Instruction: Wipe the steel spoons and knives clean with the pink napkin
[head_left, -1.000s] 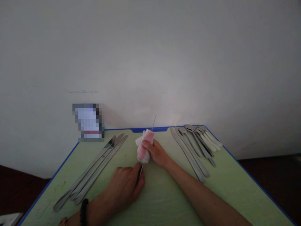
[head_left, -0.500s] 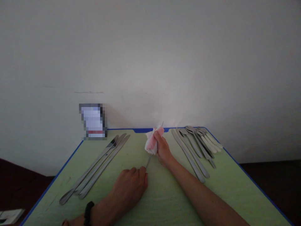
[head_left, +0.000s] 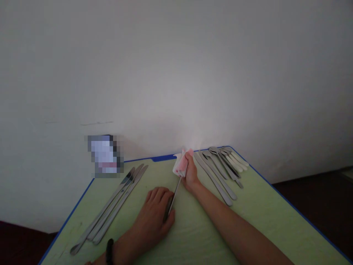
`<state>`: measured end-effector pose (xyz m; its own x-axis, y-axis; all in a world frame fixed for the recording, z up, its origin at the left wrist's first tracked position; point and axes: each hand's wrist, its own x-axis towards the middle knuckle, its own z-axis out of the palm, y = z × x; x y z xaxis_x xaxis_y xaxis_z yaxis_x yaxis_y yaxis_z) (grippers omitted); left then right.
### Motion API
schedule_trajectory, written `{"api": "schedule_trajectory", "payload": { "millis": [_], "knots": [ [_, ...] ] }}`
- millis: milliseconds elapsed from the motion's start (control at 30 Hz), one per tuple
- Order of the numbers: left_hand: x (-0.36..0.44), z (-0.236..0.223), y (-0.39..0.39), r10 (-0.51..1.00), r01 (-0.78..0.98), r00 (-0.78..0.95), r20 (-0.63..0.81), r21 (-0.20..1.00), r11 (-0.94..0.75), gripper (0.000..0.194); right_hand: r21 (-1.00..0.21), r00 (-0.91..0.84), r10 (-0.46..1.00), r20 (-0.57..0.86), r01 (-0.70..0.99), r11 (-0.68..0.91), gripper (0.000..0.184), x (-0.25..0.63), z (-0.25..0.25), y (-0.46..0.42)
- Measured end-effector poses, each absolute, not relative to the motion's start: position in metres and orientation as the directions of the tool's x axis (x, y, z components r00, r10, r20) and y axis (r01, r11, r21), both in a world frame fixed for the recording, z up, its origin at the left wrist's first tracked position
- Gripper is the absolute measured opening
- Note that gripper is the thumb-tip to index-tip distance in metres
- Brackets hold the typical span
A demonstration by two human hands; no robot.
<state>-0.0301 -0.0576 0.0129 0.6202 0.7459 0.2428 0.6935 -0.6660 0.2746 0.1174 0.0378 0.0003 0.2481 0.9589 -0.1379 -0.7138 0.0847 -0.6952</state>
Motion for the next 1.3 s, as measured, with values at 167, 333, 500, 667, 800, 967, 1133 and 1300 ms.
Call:
{"api": "schedule_trajectory", "payload": {
  "millis": [167, 333, 500, 667, 800, 967, 1133, 1300],
  "knots": [
    [-0.031, 0.003, -0.058, 0.734, 0.707, 0.637, 0.235, 0.199, -0.678, 0.047, -0.763, 0.229, 0.971, -0.075, -0.639, 0.092, 0.039, 0.115, -0.007, 0.041],
    [-0.028, -0.001, -0.045, 0.721, 0.71, 0.673, 0.163, 0.129, -0.692, 0.053, -0.782, 0.165, 0.984, -0.061, -0.621, 0.056, 0.045, 0.115, -0.009, 0.046],
    [-0.025, 0.002, -0.032, 0.711, 0.698, 0.687, 0.149, 0.134, -0.703, 0.051, -0.776, 0.156, 0.984, -0.086, -0.63, 0.032, 0.042, 0.115, -0.005, 0.046],
    [-0.027, -0.001, -0.032, 0.704, 0.688, 0.695, 0.143, 0.151, -0.71, 0.05, -0.774, 0.153, 0.985, -0.075, -0.632, 0.039, 0.039, 0.115, -0.007, 0.047],
    [-0.028, -0.004, -0.032, 0.699, 0.681, 0.698, 0.154, 0.159, -0.715, 0.052, -0.785, 0.096, 0.992, -0.078, -0.619, -0.001, 0.039, 0.116, -0.01, 0.047],
    [-0.029, -0.003, -0.031, 0.685, 0.662, 0.71, 0.163, 0.18, -0.728, 0.055, -0.77, 0.062, 0.992, -0.106, -0.636, -0.042, 0.038, 0.117, -0.006, 0.045],
    [-0.03, -0.004, -0.032, 0.687, 0.662, 0.706, 0.171, 0.185, -0.726, 0.057, -0.788, 0.05, 0.995, -0.082, -0.615, -0.034, 0.036, 0.117, -0.004, 0.043],
    [-0.03, -0.001, -0.032, 0.685, 0.66, 0.713, 0.148, 0.187, -0.727, 0.058, -0.792, 0.063, 0.995, -0.074, -0.61, -0.02, 0.037, 0.116, -0.007, 0.044]
  ]
}}
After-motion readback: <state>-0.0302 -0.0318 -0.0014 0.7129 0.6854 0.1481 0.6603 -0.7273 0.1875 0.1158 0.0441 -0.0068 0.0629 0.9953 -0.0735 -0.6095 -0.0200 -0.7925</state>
